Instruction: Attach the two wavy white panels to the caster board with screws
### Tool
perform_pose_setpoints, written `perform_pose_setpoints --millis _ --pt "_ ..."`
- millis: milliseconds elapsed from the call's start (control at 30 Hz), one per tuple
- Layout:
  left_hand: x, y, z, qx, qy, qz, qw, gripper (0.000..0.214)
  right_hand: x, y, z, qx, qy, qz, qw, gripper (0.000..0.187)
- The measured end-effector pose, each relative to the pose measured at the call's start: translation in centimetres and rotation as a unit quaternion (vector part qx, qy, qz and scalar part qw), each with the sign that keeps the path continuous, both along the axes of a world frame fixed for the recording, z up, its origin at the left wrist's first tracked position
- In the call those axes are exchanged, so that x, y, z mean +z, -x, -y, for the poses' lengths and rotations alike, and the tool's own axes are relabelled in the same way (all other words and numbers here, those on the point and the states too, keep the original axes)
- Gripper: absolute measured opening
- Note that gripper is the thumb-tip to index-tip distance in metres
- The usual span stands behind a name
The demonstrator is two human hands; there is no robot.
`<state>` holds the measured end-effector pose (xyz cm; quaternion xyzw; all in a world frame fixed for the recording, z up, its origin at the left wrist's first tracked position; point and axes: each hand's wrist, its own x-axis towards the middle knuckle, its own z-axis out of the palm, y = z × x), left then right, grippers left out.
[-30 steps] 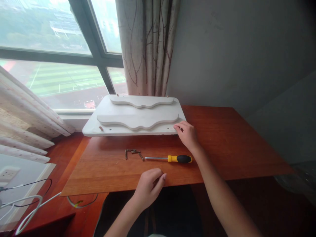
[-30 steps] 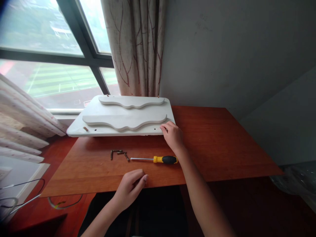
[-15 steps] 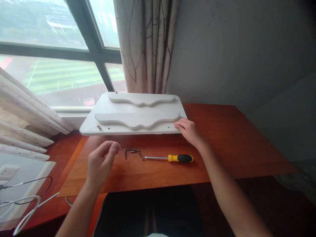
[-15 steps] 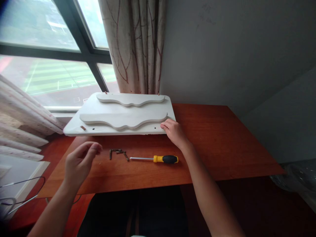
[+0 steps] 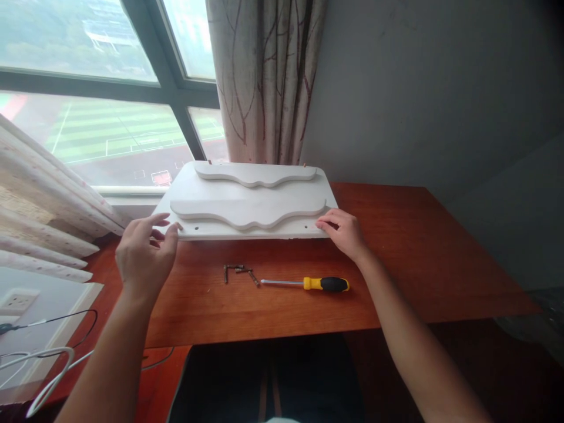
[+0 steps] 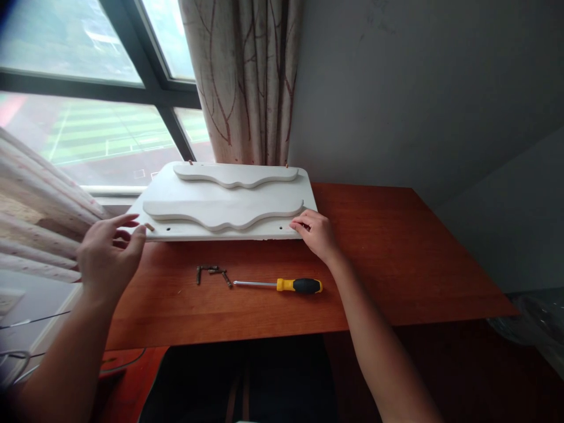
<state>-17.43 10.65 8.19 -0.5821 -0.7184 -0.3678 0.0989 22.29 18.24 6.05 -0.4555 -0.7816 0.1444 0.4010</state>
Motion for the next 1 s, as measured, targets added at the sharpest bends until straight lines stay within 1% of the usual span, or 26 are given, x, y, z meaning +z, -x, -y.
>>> perform_pose_setpoints --millis 133,267,333,433,533,600,667,733,800,833,900,1000 --pt "-0.3 0.4 -0.5 -0.002 0.009 -0.037 0.999 0.030 -0.1 -0.3 -0.1 0.011 0.010 0.010 1.000 0.021" --pt "-0.5 1.4 -1.1 -0.011 0.024 -0.046 0.999 0.028 0.6 -0.8 0.0 0.025 0.020 0.017 0.999 0.023" --pt "-0.6 1.9 -1.4 -0.016 0.012 -0.035 0.999 0.030 0.8 -1.2 0.0 0.011 0.017 0.008 1.000 0.026" --pt "-1.0 2.3 -1.8 -0.048 -0.027 -0.008 0.998 0.030 0.7 -2.0 -0.2 -0.037 0.006 -0.020 0.999 0.031" --pt "-1.2 2.5 -1.9 -0.082 -0.059 0.003 0.995 0.027 -0.3 -3.1 -1.0 -0.078 0.004 -0.049 0.996 0.031" --pt "-1.2 2.9 -1.9 -0.087 -0.064 0.001 0.994 0.027 -1.3 -3.9 -1.9 -0.092 0.004 -0.065 0.994 0.030" --pt "-1.2 3.8 -2.2 -0.067 -0.075 0.013 0.995 0.031 -2.6 -4.8 -3.1 -0.099 0.009 -0.087 0.991 0.031" --pt "-1.3 5.3 -3.0 -0.020 -0.084 0.036 0.996 0.035 -4.0 -5.6 -4.2 -0.101 0.018 -0.099 0.990 0.034" --pt "-1.6 7.4 -4.4 0.020 -0.057 0.048 0.997 0.039 -5.2 -6.2 -5.2 -0.097 0.024 -0.091 0.991 0.038" --pt "-1.8 8.4 -5.2 0.022 -0.035 0.045 0.998 0.042 -5.7 -6.4 -5.6 -0.094 0.025 -0.085 0.992 0.039" --pt "-2.1 10.3 -6.9 0.001 0.013 0.019 1.000 0.049 -6.4 -6.5 -6.2 -0.086 0.018 -0.062 0.994 0.041" --pt "-2.4 12.2 -9.2 -0.023 0.040 -0.055 0.997 0.054 -6.9 -6.4 -6.7 -0.076 -0.023 -0.007 0.997 0.049"
